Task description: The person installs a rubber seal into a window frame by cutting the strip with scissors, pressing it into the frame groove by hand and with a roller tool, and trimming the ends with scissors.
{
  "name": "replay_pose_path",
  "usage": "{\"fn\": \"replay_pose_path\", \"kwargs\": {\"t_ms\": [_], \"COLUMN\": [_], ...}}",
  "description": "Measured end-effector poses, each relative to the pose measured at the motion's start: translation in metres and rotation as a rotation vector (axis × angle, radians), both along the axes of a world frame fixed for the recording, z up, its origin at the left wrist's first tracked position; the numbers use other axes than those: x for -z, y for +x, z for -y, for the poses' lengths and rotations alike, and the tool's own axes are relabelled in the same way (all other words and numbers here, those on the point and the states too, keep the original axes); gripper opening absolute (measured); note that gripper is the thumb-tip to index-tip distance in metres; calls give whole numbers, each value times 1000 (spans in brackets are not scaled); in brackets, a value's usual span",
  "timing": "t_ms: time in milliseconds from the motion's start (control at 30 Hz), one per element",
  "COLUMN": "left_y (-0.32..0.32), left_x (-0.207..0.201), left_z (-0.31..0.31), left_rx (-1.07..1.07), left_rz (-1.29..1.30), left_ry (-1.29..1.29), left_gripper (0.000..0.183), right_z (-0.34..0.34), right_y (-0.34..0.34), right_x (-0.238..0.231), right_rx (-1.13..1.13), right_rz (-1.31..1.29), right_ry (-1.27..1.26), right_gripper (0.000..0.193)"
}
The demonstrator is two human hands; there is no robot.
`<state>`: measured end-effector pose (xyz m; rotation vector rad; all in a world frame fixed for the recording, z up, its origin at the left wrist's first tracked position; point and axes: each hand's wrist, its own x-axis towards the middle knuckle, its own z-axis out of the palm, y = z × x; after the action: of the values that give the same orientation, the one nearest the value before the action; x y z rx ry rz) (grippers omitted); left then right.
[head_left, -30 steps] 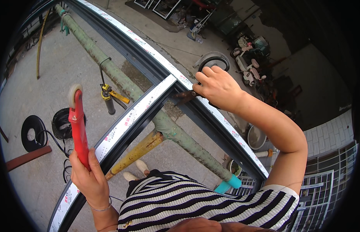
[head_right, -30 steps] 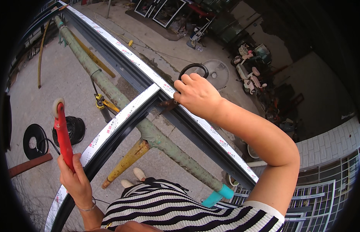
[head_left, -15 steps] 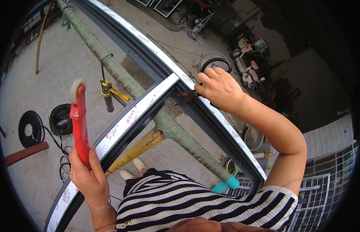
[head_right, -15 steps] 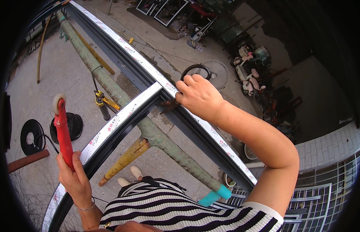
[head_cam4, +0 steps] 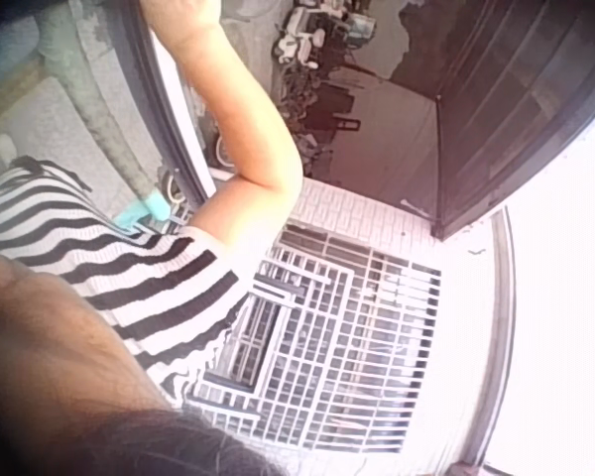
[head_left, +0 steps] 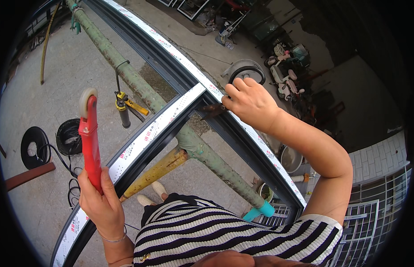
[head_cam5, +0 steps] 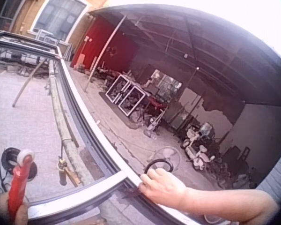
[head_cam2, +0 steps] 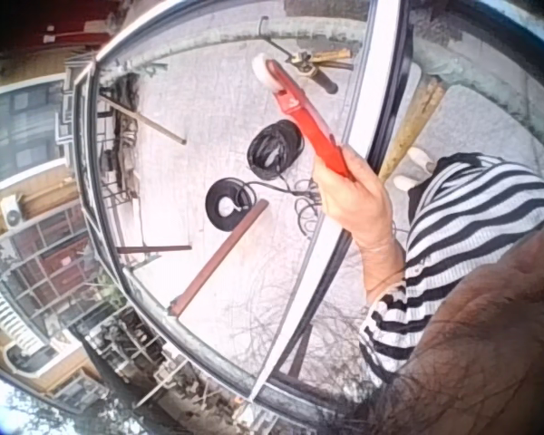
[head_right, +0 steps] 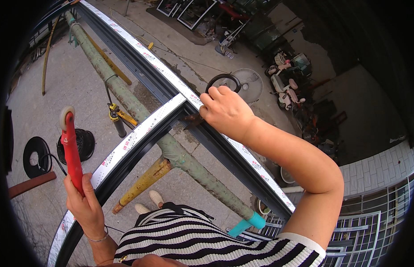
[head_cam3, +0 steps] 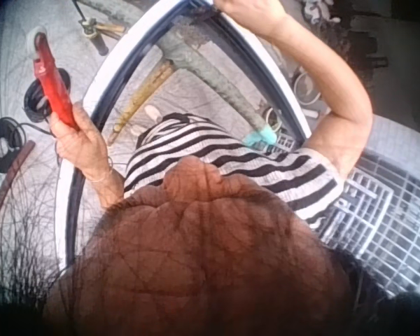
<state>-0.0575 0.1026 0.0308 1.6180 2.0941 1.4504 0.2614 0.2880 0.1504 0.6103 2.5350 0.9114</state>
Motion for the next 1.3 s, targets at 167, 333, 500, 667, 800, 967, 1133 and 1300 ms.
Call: {"fn": "replay_pose_path", "kwargs": {"t_ms": [167,333,500,667,800,967,1133,1300], "left_y": [0,1,2,1,1,2,3,2], "left_x": [3,1,0,2,4,-1,-2,1], "left_z": [-1,2,0,0,0,0,0,0], "left_rx": [-3,-17,-8,-16,-21,-17,-24,-26], "left_rz": [-9,64,48,60,49,46,46,46], "left_ry": [-4,-8,-21,9,16,-2,-34,-25], "left_gripper": [19,20,21,23,22,22,21,22], "right_z": [25,-18,-53,-65,-69,-59,-54,-46], "right_y": [-30,-40,-12,-11,-11,-5,-1,-10], "right_x": [6,-14,-15,-19,-18,-13,-15,-16], "right_rx": [-34,-145,-177,-212,-204,-139,-103,-92], "right_rz": [204,230,113,160,156,119,57,72], "right_ry": [198,-13,-135,-164,-195,-170,-217,-163], "right_gripper": [11,6,12,20,21,19,19,13]}}
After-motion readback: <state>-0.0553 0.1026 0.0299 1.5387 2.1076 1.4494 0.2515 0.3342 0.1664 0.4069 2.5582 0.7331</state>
